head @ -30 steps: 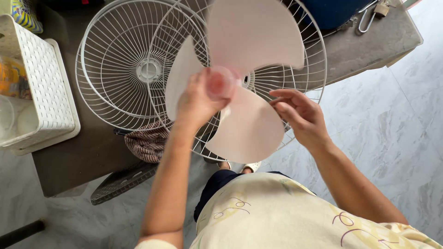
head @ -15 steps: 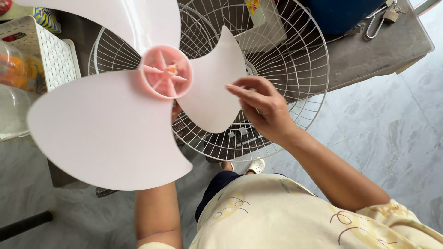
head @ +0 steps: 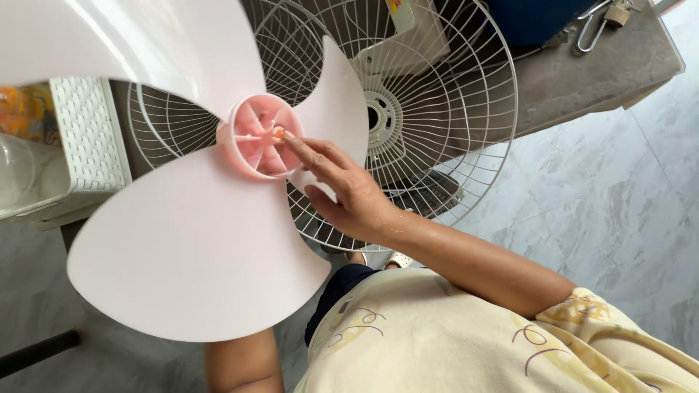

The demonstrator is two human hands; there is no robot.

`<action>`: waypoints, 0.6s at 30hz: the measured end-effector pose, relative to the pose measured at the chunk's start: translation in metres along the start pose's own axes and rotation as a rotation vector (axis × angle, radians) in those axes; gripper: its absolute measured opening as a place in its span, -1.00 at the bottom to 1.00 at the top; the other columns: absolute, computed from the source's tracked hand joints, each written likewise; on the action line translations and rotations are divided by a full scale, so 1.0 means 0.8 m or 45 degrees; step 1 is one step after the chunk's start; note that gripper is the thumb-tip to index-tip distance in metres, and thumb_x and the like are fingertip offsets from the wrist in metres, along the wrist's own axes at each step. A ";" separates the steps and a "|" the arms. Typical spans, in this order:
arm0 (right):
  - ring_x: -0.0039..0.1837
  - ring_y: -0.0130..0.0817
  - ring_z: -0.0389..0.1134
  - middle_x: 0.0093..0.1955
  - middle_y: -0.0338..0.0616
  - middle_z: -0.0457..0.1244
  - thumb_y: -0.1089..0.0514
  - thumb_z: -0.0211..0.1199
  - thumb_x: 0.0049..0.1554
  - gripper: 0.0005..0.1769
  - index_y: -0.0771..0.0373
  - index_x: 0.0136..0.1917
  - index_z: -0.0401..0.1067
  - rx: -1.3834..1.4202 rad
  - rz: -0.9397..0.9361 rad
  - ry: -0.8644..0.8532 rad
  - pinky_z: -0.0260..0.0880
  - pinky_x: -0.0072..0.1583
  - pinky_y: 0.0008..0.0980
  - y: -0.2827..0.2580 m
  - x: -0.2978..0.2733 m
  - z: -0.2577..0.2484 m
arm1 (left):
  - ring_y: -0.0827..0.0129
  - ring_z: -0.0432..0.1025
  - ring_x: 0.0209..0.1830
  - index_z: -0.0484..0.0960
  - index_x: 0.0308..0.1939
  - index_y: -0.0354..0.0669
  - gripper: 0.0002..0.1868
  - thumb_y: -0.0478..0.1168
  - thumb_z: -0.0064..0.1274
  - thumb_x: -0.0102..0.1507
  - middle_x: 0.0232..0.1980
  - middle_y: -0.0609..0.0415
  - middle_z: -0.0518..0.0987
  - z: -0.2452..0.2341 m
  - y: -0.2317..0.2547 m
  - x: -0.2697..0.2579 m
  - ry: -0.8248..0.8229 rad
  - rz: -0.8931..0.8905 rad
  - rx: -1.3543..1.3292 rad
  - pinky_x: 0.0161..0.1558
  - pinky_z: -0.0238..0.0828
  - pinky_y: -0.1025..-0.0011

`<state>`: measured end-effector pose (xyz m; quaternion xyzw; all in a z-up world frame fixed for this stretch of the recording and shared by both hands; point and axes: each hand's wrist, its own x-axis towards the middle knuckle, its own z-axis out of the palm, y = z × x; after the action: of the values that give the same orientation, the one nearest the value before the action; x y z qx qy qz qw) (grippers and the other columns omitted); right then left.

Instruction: The person assembles a table fan by attaching the pink fan blade to the motor hub, securing it with a nut, and then attaching the front wire cage. They wipe the fan blade and cage with a cloth and use a screwdriver to tighten the cage screws.

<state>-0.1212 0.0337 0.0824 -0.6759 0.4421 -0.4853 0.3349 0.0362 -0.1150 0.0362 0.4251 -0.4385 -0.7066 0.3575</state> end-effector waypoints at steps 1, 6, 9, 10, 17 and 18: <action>0.32 -0.19 0.35 0.56 -0.01 0.10 0.44 0.15 0.19 -0.13 0.06 0.67 -0.02 0.131 0.081 -0.029 0.52 0.30 -0.33 0.000 -0.001 0.003 | 0.21 0.56 0.07 0.21 0.52 -0.15 0.02 -0.05 0.40 0.07 0.36 -0.15 0.44 0.002 0.000 -0.005 0.013 0.021 -0.009 -0.03 0.64 0.33; 0.56 -0.13 0.18 0.69 0.00 -0.05 0.51 0.13 0.11 -0.02 0.01 0.69 -0.06 -0.061 -0.161 0.027 0.39 0.48 -0.28 0.005 -0.009 0.017 | 0.20 0.56 0.07 0.21 0.53 -0.15 0.01 -0.07 0.40 0.09 0.37 -0.16 0.44 -0.005 0.029 -0.030 0.082 0.265 -0.111 -0.04 0.65 0.33; 0.58 -0.15 0.14 0.69 -0.01 -0.08 0.54 0.12 0.08 -0.01 -0.01 0.67 -0.01 -0.086 -0.175 0.000 0.39 0.47 -0.28 0.028 -0.024 0.020 | 0.20 0.56 0.07 0.21 0.54 -0.14 0.00 -0.08 0.39 0.09 0.37 -0.17 0.44 -0.017 0.049 -0.022 0.086 0.357 -0.195 -0.04 0.66 0.32; 0.59 -0.14 0.12 0.68 -0.02 -0.08 0.55 0.12 0.07 -0.01 0.00 0.67 0.01 -0.059 -0.177 -0.021 0.39 0.47 -0.28 0.041 -0.027 0.021 | 0.19 0.56 0.07 0.21 0.54 -0.14 0.00 -0.09 0.39 0.10 0.37 -0.17 0.44 -0.023 0.054 -0.016 0.096 0.344 -0.197 -0.04 0.66 0.32; 0.01 -0.26 0.40 0.19 -0.15 0.25 0.26 0.28 0.22 -0.63 0.13 0.30 0.46 -0.468 0.512 0.408 0.49 0.08 -0.28 0.179 -0.026 -0.052 | 0.18 0.56 0.07 0.21 0.55 -0.13 -0.01 -0.11 0.38 0.11 0.38 -0.20 0.44 -0.025 0.002 0.020 0.176 0.147 -0.241 -0.06 0.67 0.32; 0.03 -0.22 0.39 0.14 -0.12 0.26 0.25 0.31 0.19 -0.67 0.17 0.25 0.52 -0.550 0.404 0.403 0.46 0.08 -0.25 0.191 -0.028 -0.056 | 0.18 0.56 0.07 0.21 0.55 -0.13 -0.01 -0.11 0.38 0.12 0.38 -0.20 0.44 -0.026 -0.004 0.020 0.171 0.147 -0.256 -0.06 0.67 0.32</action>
<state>-0.2085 -0.0057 -0.0467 -0.5700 0.6817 -0.4210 0.1822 0.0486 -0.1343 0.0233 0.4077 -0.3642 -0.6951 0.4669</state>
